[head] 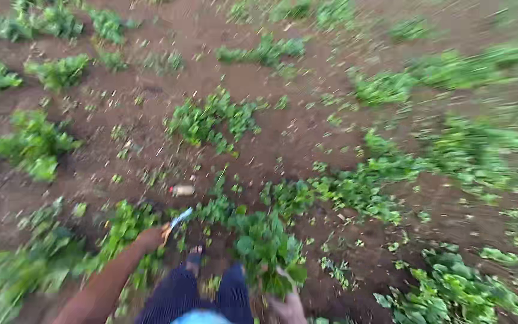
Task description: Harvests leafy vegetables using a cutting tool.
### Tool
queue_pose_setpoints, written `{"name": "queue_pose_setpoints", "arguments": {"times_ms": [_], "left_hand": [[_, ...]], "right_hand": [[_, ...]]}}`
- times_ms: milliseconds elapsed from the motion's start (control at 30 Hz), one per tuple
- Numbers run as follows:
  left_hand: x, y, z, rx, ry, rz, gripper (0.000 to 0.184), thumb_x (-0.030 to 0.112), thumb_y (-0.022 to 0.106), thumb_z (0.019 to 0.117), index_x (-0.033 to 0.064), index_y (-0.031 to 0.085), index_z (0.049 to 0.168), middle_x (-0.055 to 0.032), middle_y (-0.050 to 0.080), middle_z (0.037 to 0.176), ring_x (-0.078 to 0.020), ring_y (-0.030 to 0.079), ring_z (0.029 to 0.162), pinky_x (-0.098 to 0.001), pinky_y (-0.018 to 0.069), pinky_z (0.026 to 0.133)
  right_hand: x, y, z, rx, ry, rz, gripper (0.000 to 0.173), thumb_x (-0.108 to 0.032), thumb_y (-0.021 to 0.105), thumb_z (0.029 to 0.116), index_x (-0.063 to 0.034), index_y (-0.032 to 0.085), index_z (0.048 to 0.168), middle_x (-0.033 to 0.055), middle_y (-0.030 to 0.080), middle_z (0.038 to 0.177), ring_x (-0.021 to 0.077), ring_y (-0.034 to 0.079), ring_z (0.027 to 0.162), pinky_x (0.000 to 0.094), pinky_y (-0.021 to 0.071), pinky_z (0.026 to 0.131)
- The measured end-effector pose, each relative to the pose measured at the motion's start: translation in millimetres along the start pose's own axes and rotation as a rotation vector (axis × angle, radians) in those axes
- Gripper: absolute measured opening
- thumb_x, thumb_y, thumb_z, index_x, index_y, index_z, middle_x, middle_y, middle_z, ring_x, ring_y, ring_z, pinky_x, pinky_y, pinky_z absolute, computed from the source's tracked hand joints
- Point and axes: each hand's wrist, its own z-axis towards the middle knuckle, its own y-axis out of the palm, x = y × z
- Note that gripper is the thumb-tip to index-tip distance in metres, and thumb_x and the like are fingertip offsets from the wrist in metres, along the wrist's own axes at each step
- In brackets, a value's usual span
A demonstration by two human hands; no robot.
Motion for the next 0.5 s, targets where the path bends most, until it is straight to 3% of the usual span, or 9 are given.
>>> {"name": "queue_pose_setpoints", "arguments": {"times_ms": [100,133,267,333,400,500], "left_hand": [[21.3,-3.1,-8.7,0.023,-0.119,-0.11,0.047,0.025,0.049,0.1084,0.0037,0.046,0.15,-0.0305,0.057,0.139,-0.0501,0.056,0.129,-0.0694,0.0432,0.105],[17.2,3.9,-1.7,0.048,-0.161,-0.159,0.05,0.024,0.052,0.1064,0.0026,0.045,0.151,-0.0307,0.057,0.14,-0.0497,0.056,0.13,-0.0691,0.043,0.105],[13.6,24.9,33.8,0.05,-0.298,-0.266,0.057,0.019,0.059,0.1015,-0.0007,0.043,0.152,-0.0295,0.055,0.143,-0.0472,0.054,0.132,-0.0664,0.0417,0.109],[11.9,37.8,66.0,0.04,-0.364,-0.291,0.054,0.019,0.059,0.1009,-0.0017,0.045,0.149,-0.0296,0.058,0.139,-0.0475,0.057,0.129,-0.0668,0.0437,0.106],[6.3,49.5,110.4,0.062,-0.423,-0.316,0.051,0.021,0.057,0.1029,0.0003,0.045,0.148,-0.0289,0.06,0.136,-0.0469,0.059,0.126,-0.0666,0.0453,0.104],[-22.0,74.8,192.9,0.162,-0.449,-0.326,0.049,0.03,0.05,0.1076,0.0071,0.044,0.15,-0.027,0.062,0.133,-0.0473,0.063,0.12,-0.0687,0.0486,0.098]], "right_hand": [[-22.9,-6.3,25.9,-0.04,0.14,-0.09,0.033,-0.032,0.044,0.1016,-0.0087,0.069,0.1,0.0095,0.075,0.092,0.0201,0.074,0.079,0.0356,0.0635,0.066],[-27.5,-6.6,33.2,-0.053,0.163,-0.16,0.033,-0.03,0.042,0.1018,-0.0087,0.068,0.1,0.0091,0.075,0.092,0.0198,0.074,0.078,0.0347,0.063,0.064],[-37.8,-12.1,65.6,-0.018,0.285,-0.242,0.021,-0.023,0.053,0.0949,-0.0086,0.069,0.099,0.0096,0.075,0.094,0.0203,0.074,0.078,0.0351,0.0629,0.066],[-32.8,-24.7,85.1,0.002,0.345,-0.247,0.021,-0.022,0.069,0.0861,-0.0078,0.071,0.101,0.0108,0.076,0.096,0.0212,0.075,0.081,0.0357,0.0638,0.067],[-19.7,-44.9,107.3,0.002,0.394,-0.268,0.033,-0.027,0.082,0.076,-0.0094,0.073,0.102,0.0104,0.076,0.099,0.021,0.075,0.083,0.0355,0.0642,0.068],[5.9,-79.4,140.6,0.007,0.447,-0.311,0.041,-0.034,0.086,0.0739,-0.0111,0.076,0.106,0.0102,0.076,0.104,0.0211,0.075,0.089,0.036,0.0642,0.074]]}}
